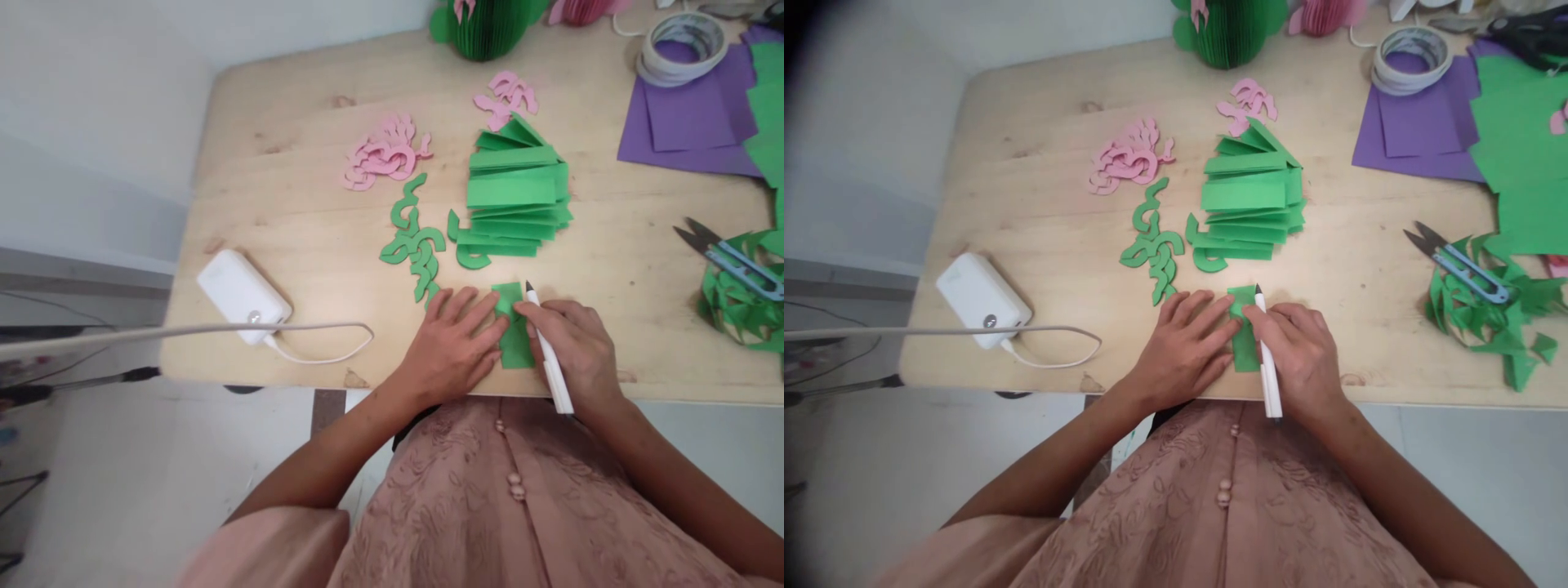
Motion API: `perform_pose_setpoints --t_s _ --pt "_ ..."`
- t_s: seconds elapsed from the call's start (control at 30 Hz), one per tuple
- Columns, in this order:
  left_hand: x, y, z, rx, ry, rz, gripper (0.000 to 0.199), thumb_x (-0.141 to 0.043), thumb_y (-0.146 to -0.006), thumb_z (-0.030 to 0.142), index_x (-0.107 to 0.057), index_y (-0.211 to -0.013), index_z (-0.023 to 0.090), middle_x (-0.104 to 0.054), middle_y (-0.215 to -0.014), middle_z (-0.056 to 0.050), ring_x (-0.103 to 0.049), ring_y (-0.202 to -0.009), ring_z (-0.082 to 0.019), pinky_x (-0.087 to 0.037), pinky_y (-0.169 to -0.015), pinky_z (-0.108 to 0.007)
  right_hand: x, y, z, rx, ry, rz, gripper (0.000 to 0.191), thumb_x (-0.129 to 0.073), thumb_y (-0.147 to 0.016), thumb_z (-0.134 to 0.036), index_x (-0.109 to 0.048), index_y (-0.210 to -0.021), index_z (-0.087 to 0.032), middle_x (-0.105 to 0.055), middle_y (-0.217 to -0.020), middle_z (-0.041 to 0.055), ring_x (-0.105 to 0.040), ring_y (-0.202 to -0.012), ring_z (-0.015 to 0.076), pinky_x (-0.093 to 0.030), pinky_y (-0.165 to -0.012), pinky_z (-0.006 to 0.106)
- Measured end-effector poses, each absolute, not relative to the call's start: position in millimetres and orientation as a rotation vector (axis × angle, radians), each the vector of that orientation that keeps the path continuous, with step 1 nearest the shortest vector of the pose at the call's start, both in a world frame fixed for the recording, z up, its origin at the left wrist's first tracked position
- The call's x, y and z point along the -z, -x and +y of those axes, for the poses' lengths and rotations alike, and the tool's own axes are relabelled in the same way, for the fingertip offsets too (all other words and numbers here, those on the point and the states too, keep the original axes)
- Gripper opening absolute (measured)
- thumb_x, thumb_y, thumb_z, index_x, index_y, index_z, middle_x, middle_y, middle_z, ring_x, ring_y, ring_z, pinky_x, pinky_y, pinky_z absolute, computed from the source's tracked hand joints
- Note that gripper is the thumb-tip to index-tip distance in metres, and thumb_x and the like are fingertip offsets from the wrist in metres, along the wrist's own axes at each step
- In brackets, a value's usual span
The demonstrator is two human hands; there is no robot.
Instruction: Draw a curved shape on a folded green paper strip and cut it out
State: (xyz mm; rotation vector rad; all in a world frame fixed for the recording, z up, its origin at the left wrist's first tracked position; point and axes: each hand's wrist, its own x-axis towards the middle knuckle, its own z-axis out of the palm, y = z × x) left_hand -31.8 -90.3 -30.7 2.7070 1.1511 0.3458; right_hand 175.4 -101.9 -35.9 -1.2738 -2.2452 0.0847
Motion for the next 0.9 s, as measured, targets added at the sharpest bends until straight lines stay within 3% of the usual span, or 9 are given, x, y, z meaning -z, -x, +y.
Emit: perform_pose_setpoints --t_s 0.47,0.73,0.9 --pt "33.0 29.8 -88.9 -0.37 -2.734 1.157 0.037 -0.041 -0.095 0.035 -0.057 -0.125 0.02 -0.049 -0.142 -0.008 -0.041 -0.126 -0.03 -0.03 -0.105 -0.051 42.0 -177.5 -99.9 -0.015 1.257 -2.238 0.033 -0.051 -0.09 -0.015 -0.061 -0.121 -0.017 -0.072 -0.093 0.0072 -0.064 -0.088 0.0224 -0.045 -0.069 0.034" --pt "32.4 27.1 -88.5 -0.378 -2.736 1.166 0.037 -0.043 -0.094 0.04 -0.057 -0.122 0.02 -0.05 -0.14 -0.008 -0.042 -0.124 -0.031 -0.031 -0.102 -0.05 41.5 -177.4 -101.2 -0.1 1.31 -2.226 0.036 -0.05 -0.09 -0.016 -0.06 -0.124 -0.024 -0.072 -0.092 0.0047 -0.064 -0.09 0.0227 -0.046 -0.071 0.035" --pt "33.8 25.5 -89.9 -0.391 -2.736 1.182 0.038 -0.046 -0.093 0.039 -0.057 -0.123 0.02 -0.05 -0.14 -0.01 -0.04 -0.125 -0.032 -0.031 -0.101 -0.051 42.0 -176.9 -101.3 -0.107 1.295 -2.21 0.035 -0.051 -0.089 -0.015 -0.062 -0.122 -0.02 -0.072 -0.091 0.0066 -0.064 -0.089 0.0239 -0.047 -0.071 0.037"
